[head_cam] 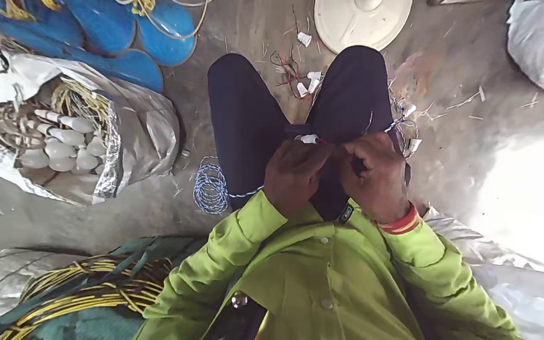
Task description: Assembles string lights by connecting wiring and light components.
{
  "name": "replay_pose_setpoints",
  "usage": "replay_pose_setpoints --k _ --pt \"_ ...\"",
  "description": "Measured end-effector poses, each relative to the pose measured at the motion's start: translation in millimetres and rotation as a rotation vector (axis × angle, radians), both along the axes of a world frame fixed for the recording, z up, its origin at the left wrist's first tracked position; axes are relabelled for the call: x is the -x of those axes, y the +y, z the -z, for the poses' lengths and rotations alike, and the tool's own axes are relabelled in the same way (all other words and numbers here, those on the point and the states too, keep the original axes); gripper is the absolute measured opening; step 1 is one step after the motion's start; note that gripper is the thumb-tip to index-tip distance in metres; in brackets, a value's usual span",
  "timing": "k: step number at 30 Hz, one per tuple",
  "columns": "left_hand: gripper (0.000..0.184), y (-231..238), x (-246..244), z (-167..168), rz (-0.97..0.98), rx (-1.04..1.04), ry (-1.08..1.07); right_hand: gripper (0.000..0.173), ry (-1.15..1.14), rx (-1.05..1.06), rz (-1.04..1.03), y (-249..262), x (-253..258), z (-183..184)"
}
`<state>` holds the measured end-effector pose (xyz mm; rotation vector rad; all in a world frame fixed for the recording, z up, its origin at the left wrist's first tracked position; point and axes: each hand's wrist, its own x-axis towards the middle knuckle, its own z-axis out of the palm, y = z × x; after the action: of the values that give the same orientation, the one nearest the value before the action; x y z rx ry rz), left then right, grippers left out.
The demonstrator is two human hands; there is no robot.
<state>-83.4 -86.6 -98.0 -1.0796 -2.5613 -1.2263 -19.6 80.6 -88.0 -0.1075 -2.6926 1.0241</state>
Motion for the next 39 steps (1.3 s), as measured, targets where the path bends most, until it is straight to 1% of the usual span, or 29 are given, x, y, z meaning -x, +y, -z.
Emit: replay_pose_setpoints --k 8,10,12,14,17,19,23,27,32,35,39 --pt "0.018 -0.2 4.2 2.3 0.008 0.005 -0.064 0.018 0.031 0.04 0.013 0.2 0.3 2.6" --pt "0.017 -0.3 5.2 -0.2 0.006 0.004 -0.104 0.016 0.047 0.065 0.008 0.6 0.1 1.0" --pt "0.017 -2.5 0.2 -4.8 -0.005 0.018 -0.173 0.016 0.016 0.1 -0.019 -1.3 -7.3 -3.5" --pt "0.016 -1.3 5.8 -6.5 -0.01 0.005 -0.237 0.016 0.015 0.121 -0.04 0.6 -4.3 -4.0" --pt "0.014 -2.2 8.5 -5.7 0.002 -0.005 -0.297 0.019 0.036 0.093 -0.059 1.7 -3.8 -2.6" --pt "0.014 -1.9 8.1 -6.3 0.012 -0.006 -0.319 0.021 0.069 0.048 -0.056 1.8 -3.2 0.4" --pt "0.014 -0.2 7.4 -6.5 0.031 -0.032 -0.337 0.017 0.144 0.004 -0.025 3.3 -0.9 3.7" --pt "0.013 -0.1 6.1 -5.8 0.018 -0.076 -0.328 0.014 0.181 0.027 -0.011 4.8 -2.7 4.1" --pt "0.014 -0.1 0.1 -4.9 0.042 -0.048 -0.372 0.016 0.159 0.07 -0.035 7.5 -8.2 7.1" --pt "0.015 0.3 3.4 -6.9 0.063 -0.026 -0.429 0.017 0.151 0.11 -0.051 11.2 -6.1 8.9" --pt "0.017 1.1 12.0 -10.0 0.058 -0.061 -0.619 0.018 0.162 0.17 -0.072 14.4 0.8 8.4"
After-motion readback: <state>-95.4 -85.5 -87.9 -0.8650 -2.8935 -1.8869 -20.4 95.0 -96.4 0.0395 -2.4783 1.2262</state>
